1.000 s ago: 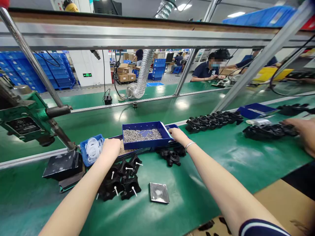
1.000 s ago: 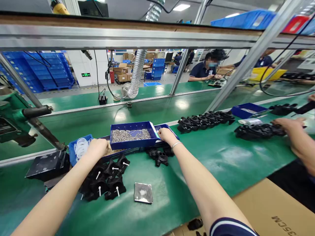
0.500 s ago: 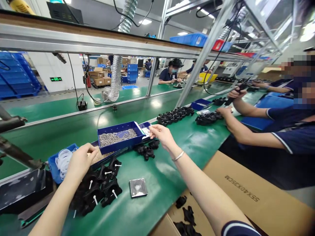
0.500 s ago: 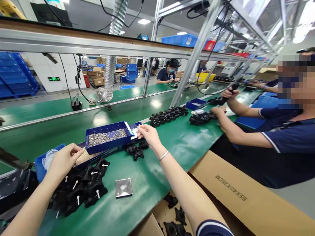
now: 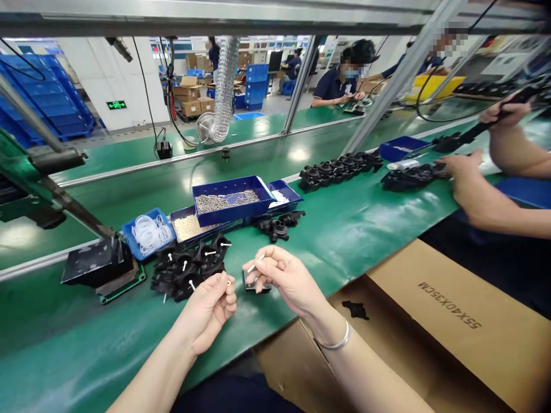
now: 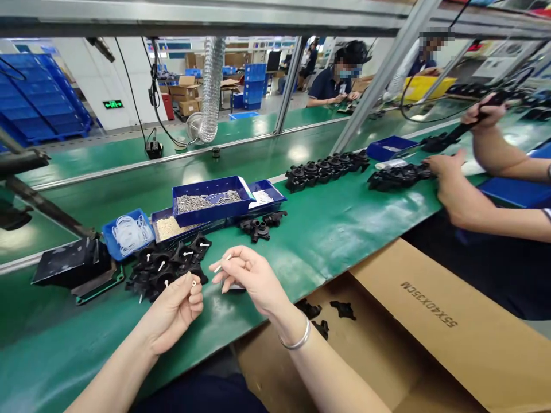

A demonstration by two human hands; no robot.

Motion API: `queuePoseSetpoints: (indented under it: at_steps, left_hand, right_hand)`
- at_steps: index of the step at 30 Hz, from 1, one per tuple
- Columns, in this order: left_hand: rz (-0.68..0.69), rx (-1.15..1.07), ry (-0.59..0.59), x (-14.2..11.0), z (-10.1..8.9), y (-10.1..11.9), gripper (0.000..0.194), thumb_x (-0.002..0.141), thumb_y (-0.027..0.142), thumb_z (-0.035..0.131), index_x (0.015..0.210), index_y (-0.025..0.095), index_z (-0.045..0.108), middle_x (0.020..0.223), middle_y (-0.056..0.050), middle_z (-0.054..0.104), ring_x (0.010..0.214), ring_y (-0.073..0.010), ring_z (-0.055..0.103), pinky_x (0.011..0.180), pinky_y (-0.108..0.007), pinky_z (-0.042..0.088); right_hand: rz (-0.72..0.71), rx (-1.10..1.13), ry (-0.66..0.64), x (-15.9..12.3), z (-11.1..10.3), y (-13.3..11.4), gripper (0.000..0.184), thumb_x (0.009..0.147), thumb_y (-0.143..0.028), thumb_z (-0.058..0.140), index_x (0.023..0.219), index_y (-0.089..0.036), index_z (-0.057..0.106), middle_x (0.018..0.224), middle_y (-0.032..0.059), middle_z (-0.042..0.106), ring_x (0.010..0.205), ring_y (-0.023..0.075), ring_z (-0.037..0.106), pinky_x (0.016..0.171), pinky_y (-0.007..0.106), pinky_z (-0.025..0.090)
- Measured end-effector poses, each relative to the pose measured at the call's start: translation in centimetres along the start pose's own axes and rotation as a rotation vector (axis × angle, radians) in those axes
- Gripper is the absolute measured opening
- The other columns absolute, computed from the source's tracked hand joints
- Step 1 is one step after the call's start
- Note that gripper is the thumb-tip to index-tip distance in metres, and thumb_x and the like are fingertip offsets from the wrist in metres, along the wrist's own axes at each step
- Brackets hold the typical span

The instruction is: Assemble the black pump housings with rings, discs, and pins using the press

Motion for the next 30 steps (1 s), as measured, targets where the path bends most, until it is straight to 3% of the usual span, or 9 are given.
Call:
queuePoseSetpoints:
  at_steps: [6,10,17,23,30]
  left_hand:
    - [-0.004,-0.034,-0.006,-0.4,-0.9,-0.7,0.032,0.072,0.034,0.089,0.084,0.014,0.067,0.072,0.002,0.059,0.061,-0.0048,0.057,0.060,-0.015,0.052]
    - [-0.012,-0.078,-0.033,-0.6,-0.7,-0.9,0.031,0.076,0.035,0.086,0.081,0.013,0.065,0.070,0.002,0.058,0.059,-0.0041,0.055,0.060,-0.015,0.053]
    - [0.023,-0.113,0.004,-1.0,-1.2,-0.4,0.024,0.074,0.021,0.088,0.084,0.013,0.067,0.081,-0.001,0.066,0.072,-0.0077,0.064,0.070,-0.018,0.058]
    - [0.027,-0.081,0.037,-0.8,-1.1,-0.4,0.025,0.076,0.025,0.086,0.081,0.014,0.065,0.077,0.000,0.066,0.068,-0.0078,0.063,0.066,-0.018,0.057]
    - [0.058,-0.018,0.072,-0.9,-1.0,-0.2,0.029,0.073,0.031,0.089,0.079,0.014,0.065,0.077,-0.002,0.069,0.073,-0.0100,0.065,0.069,-0.020,0.057]
  right_hand:
    - [-0.053,-0.043,0.021,-2.1,1.6,1.0,0.018,0.086,-0.034,0.077,0.088,-0.018,0.068,0.074,0.0029,0.073,0.061,0.0114,0.065,0.062,0.025,0.053]
    - [-0.137,-0.084,0.026,-2.6,2.6,0.6,0.016,0.087,-0.033,0.076,0.088,-0.019,0.070,0.078,0.0029,0.072,0.066,0.0124,0.065,0.064,0.026,0.054]
    - [-0.346,-0.220,0.129,-3.5,2.7,-0.9,0.009,0.089,-0.028,0.073,0.086,-0.022,0.068,0.083,0.0024,0.065,0.074,0.0149,0.063,0.064,0.028,0.052]
    - [-0.486,-0.401,0.149,-4.2,3.4,-1.7,0.005,0.091,-0.022,0.069,0.088,-0.023,0.066,0.086,0.0041,0.066,0.083,0.0184,0.064,0.071,0.032,0.054]
    - [-0.654,-0.653,0.165,-4.8,4.4,-3.0,0.009,0.091,-0.015,0.068,0.090,-0.024,0.067,0.083,0.0029,0.068,0.080,0.0182,0.065,0.074,0.034,0.053]
Point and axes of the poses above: each hand's wrist, its own x-axis towards the middle knuckle, its own z-axis out of the palm, y = z × x, the point moved 9 cm from there along x, towards the middle knuckle
